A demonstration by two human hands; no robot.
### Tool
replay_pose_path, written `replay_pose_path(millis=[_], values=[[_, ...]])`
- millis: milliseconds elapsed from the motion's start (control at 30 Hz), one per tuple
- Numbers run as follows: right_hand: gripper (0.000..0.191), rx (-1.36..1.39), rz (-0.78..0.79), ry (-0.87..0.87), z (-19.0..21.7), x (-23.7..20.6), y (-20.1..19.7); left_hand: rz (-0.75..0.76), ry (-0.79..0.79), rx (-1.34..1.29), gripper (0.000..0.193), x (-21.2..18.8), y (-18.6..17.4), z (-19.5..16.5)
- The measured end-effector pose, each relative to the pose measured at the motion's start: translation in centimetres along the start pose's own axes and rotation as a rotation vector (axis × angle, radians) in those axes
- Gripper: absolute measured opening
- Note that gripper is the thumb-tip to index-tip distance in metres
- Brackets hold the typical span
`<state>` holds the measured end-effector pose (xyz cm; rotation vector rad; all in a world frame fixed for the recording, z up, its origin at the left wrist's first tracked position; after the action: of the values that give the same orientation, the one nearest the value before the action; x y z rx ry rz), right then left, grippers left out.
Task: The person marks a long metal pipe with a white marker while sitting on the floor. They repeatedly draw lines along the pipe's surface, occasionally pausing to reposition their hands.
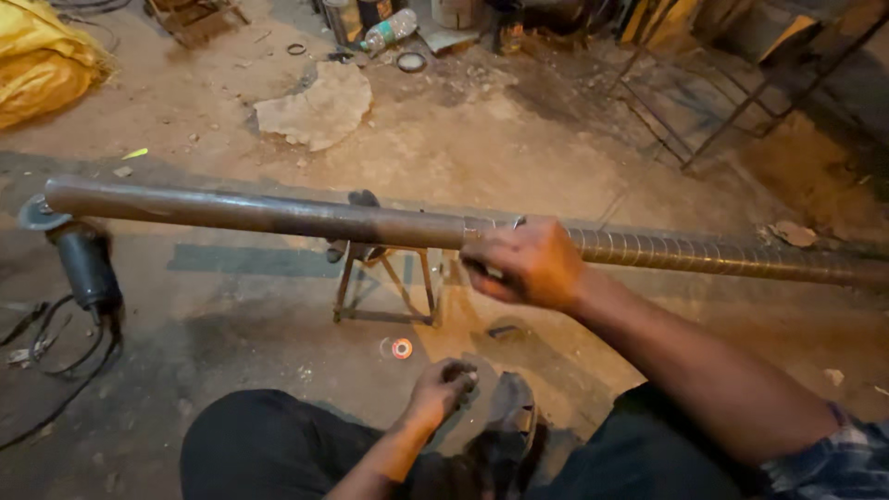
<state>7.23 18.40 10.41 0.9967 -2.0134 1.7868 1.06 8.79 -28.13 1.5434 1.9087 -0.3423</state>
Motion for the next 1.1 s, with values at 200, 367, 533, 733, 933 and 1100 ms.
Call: replay_pose_path(millis=[200,367,533,733,933,1100], values=[[0.019,-0.012,0.127,0.325,-6.4,-5.0,1.6,-0.074,0.183,0.277,0.031,-1.6,0.0,-2.4],[0.015,0.066,0.257,0.364,-8.0,-8.9,3.7,-0.196,0.152,0.513,0.034,-2.1,-0.2,-2.8],[0.018,0.119,0.275,0.476,-9.1,-10.5,4.0,-0.151,0.211,0.523,0.034,-2.2,0.7,-3.5],[0.018,0.113,0.266,0.449,-8.8,-9.6,3.9,-0.199,0.143,0.577,0.034,-2.0,-0.3,-2.9],[0.02,0.134,0.285,0.478,-9.0,-9.5,4.0,-0.178,0.208,0.511,0.033,-1.9,-0.7,-3.1],[0.019,0.132,0.258,0.477,-8.9,-9.6,3.9,-0.137,0.205,0.459,0.032,-2.0,-0.2,-3.1]])
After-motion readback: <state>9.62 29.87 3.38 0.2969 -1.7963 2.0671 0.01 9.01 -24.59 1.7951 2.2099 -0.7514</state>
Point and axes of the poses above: each hand's wrist, its own x-axis towards the middle knuckle, its own y-axis out of the palm, z = x × y, the point moved 9 cm from there along x, towards the middle knuckle, and after that the axes turned 15 degrees about -y, right-handed, at the moved point
